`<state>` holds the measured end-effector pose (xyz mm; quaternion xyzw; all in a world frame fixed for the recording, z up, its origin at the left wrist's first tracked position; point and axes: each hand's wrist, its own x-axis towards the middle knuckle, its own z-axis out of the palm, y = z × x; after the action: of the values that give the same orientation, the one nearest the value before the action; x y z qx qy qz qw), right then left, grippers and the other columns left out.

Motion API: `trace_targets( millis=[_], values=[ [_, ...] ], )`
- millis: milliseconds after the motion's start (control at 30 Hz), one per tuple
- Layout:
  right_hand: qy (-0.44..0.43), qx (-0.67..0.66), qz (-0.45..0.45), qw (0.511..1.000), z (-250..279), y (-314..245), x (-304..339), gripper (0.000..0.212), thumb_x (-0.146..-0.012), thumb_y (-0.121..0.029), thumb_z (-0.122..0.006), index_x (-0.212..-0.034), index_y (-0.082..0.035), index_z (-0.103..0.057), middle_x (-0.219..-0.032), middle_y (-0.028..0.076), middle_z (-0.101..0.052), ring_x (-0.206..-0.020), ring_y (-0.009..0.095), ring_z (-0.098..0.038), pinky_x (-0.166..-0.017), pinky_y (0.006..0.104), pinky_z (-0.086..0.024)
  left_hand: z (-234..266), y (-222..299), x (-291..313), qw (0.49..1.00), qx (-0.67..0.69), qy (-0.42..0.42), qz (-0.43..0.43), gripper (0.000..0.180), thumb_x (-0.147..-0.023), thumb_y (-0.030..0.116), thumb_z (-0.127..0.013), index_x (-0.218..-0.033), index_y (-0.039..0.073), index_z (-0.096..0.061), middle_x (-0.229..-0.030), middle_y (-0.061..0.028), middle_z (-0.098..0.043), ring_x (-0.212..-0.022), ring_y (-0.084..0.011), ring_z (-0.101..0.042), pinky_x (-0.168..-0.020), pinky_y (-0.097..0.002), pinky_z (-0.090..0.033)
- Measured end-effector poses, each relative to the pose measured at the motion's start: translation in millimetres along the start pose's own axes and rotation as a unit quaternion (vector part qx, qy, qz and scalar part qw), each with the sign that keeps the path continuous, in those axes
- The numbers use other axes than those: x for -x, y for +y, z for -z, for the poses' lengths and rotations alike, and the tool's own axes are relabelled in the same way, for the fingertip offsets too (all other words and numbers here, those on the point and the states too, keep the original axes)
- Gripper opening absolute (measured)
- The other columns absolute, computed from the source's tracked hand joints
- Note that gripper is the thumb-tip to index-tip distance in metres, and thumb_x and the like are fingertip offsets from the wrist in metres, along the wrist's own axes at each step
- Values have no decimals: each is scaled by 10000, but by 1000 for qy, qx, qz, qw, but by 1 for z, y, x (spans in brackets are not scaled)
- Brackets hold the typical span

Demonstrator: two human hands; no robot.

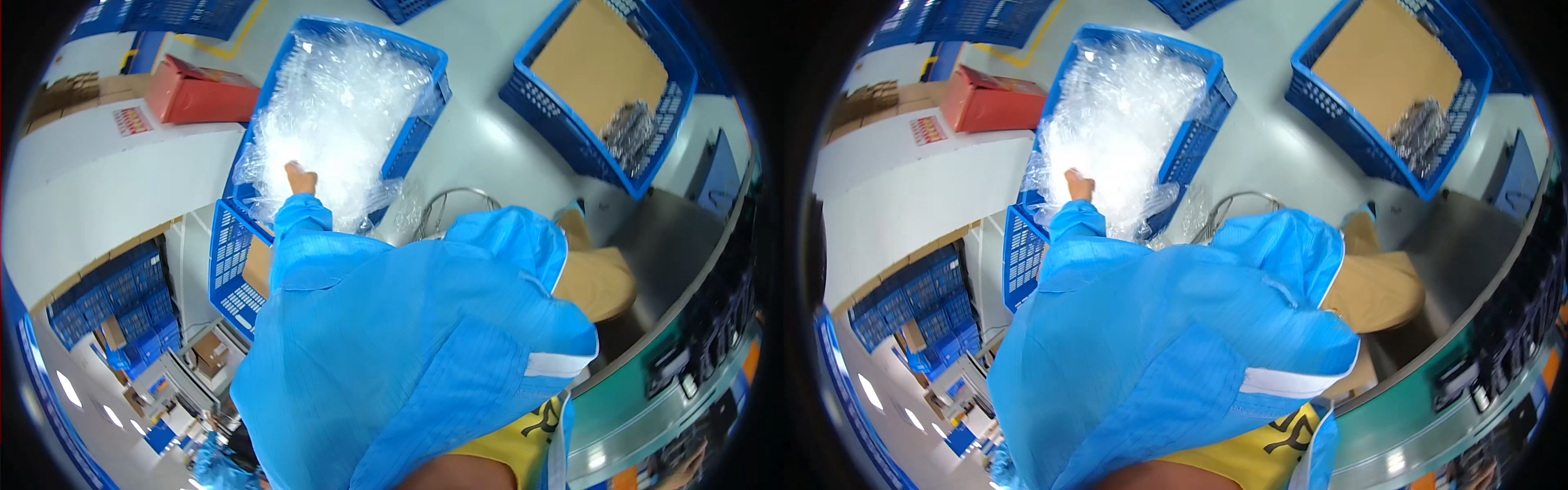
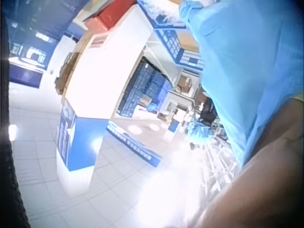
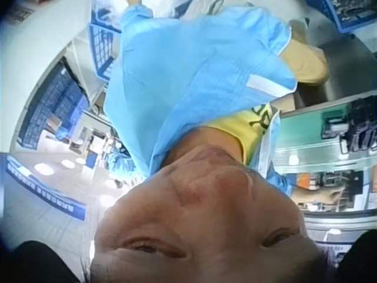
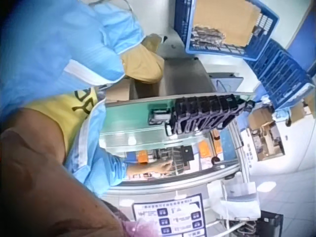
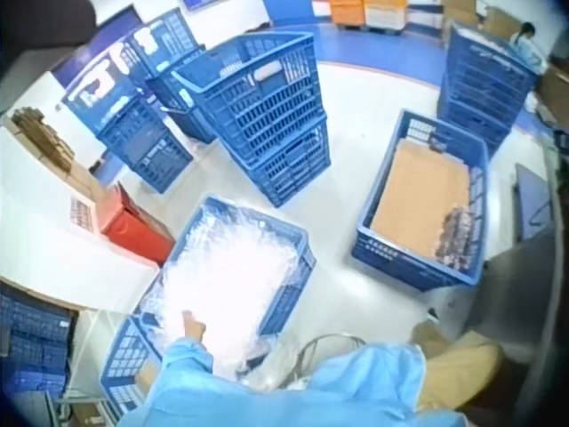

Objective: Unpack handheld scanner housings from plastic bags and arrange them on an assembly line workbench.

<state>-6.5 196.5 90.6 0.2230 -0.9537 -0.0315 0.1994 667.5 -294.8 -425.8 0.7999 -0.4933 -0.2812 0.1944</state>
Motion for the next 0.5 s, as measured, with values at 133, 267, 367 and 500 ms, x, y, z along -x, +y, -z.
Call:
trace_targets(
  millis=[133, 267, 367, 500],
  values=[
    [-111, -179, -60, 976, -109, 143, 58, 329, -915, -289, -534, -1076, -18, -626, -1030, 130, -638, -943, 208, -581, -828, 309, -434, 52, -200, -121, 915, -312, 42, -253, 490, -752, 19, -483, -1236, -36, -430, -1234, -252, -492, -1179, -393, -452, -1010, -402, -352],
    [-84, -178, -88, 977, -13, 66, 121, 309, -951, -208, -499, -1167, -15, -606, -1072, 117, -650, -989, 183, -601, -875, 285, -453, -186, -152, -37, 811, -307, -109, -486, 441, -829, 98, -458, -1251, -32, -431, -1255, -247, -488, -1186, -403, -444, -1014, -425, -352],
    [-75, -146, -130, 978, 5, -12, 142, 280, -946, -219, -519, -1103, -22, -640, -978, 89, -669, -949, 136, -606, -853, 262, -448, -141, -145, -66, 798, -243, -196, -515, 425, -844, 119, -458, -1242, -27, -448, -1241, -240, -503, -1174, -393, -459, -1004, -419, -362],
    [-73, -172, -136, 973, 23, -67, 183, 216, -882, -201, -603, -1004, -35, -664, -989, 76, -665, -982, 169, -595, -879, 270, -420, 10, -57, -183, 781, -250, -217, -529, 406, -862, 148, -459, -1231, -20, -471, -1222, -231, -524, -1158, -378, -480, -990, -411, -375]
  ],
)
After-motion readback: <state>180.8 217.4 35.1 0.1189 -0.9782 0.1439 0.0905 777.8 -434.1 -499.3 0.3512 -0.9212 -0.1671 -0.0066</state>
